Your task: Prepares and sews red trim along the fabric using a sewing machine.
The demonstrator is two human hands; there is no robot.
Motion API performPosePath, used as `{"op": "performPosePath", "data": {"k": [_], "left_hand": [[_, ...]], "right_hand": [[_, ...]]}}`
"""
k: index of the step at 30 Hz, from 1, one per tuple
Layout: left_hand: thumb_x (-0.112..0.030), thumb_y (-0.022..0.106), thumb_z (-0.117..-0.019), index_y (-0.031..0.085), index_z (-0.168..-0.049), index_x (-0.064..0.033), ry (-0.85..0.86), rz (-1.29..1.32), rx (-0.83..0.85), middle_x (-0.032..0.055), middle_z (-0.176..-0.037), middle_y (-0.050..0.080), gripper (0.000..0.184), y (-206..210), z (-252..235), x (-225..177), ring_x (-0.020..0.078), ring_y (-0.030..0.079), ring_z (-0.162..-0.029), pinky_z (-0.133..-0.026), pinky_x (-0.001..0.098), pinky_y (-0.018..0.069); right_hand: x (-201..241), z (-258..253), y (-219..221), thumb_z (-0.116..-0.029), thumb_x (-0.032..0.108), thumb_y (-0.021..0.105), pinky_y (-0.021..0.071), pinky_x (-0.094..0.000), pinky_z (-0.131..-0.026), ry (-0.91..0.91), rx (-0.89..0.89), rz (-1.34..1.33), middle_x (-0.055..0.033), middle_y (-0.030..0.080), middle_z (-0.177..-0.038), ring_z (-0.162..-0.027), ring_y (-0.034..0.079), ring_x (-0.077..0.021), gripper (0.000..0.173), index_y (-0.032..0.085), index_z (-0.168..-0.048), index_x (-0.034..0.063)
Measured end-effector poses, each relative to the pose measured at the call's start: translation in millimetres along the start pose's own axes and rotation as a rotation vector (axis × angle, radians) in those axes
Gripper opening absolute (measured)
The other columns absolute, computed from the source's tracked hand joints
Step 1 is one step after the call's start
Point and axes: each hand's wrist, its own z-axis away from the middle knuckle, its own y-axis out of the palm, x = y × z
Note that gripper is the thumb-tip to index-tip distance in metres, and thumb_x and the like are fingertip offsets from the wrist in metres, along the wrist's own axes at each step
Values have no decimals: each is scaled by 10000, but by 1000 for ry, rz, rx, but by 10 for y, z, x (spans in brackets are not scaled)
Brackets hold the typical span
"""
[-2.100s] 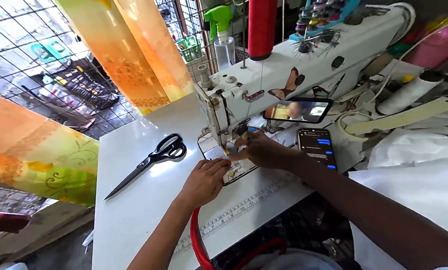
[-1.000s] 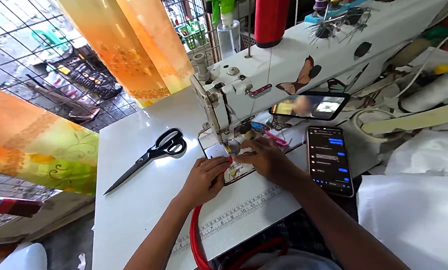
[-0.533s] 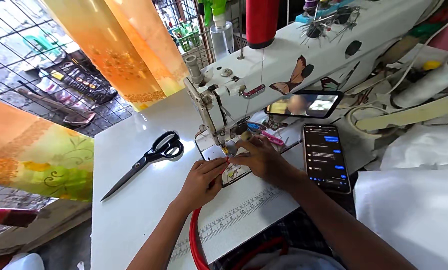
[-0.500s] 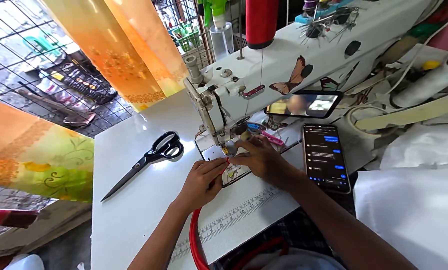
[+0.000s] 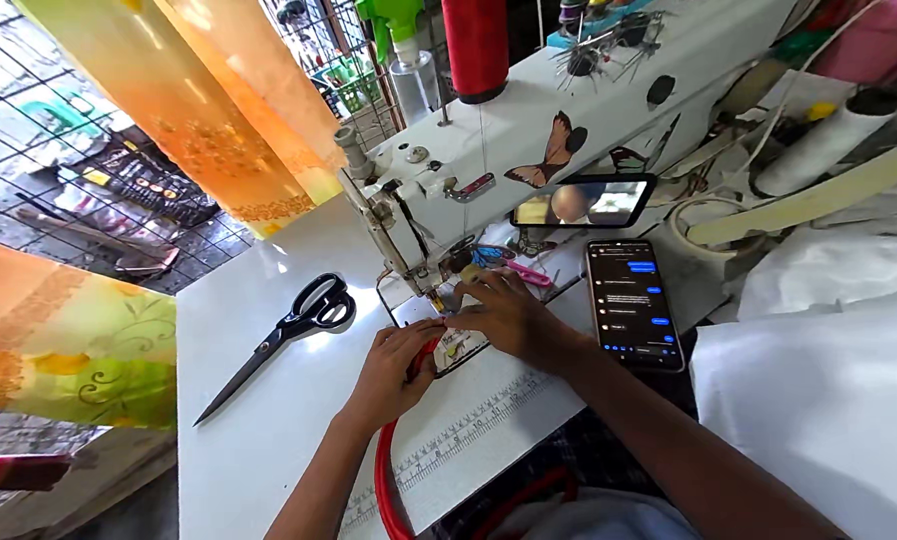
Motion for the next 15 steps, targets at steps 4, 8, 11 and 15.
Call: {"op": "performPosePath", "data": {"k": [4,8,11,15], "left_hand": [[-145,554,-944,700,-1237,-70,-22,67,0,58,-1304,705,336,-1,1,24,137,633,-1236,-1084,441,411],[-140,548,-941,728,-1223,-73,-11,61,-3,62,-1304,708,341,5,9,32,153,623,-1269,-1084,445,415],[-141,533,-946,739,-1218,-74,14,19,-10,71,-1303,708,347,14,13,30,168,630,-1260,-1078,444,422],[-149,485,-947,737,-1192,-107,73,-151,-7,45,-1289,715,353,14,-2,2,171,644,-1239,-1042,468,443]], "right_hand": [[-3,-12,-17,-922,12,611,430,-566,-1000,-4,22,-32,-103,679,-1237,-1168,600,-346,387,807,-1080,306],[-12,-12,5,-928,42,620,427,-550,-995,-3,-20,-33,-119,678,-1226,-1142,603,-343,342,811,-1063,291],[-4,-10,-4,-921,39,625,432,-574,-991,-5,-14,-53,-127,677,-1234,-1149,604,-358,340,814,-1063,284],[19,-7,-1,-927,46,608,440,-587,-980,17,-12,-94,-118,683,-1205,-1142,607,-359,325,809,-1072,258]]}}
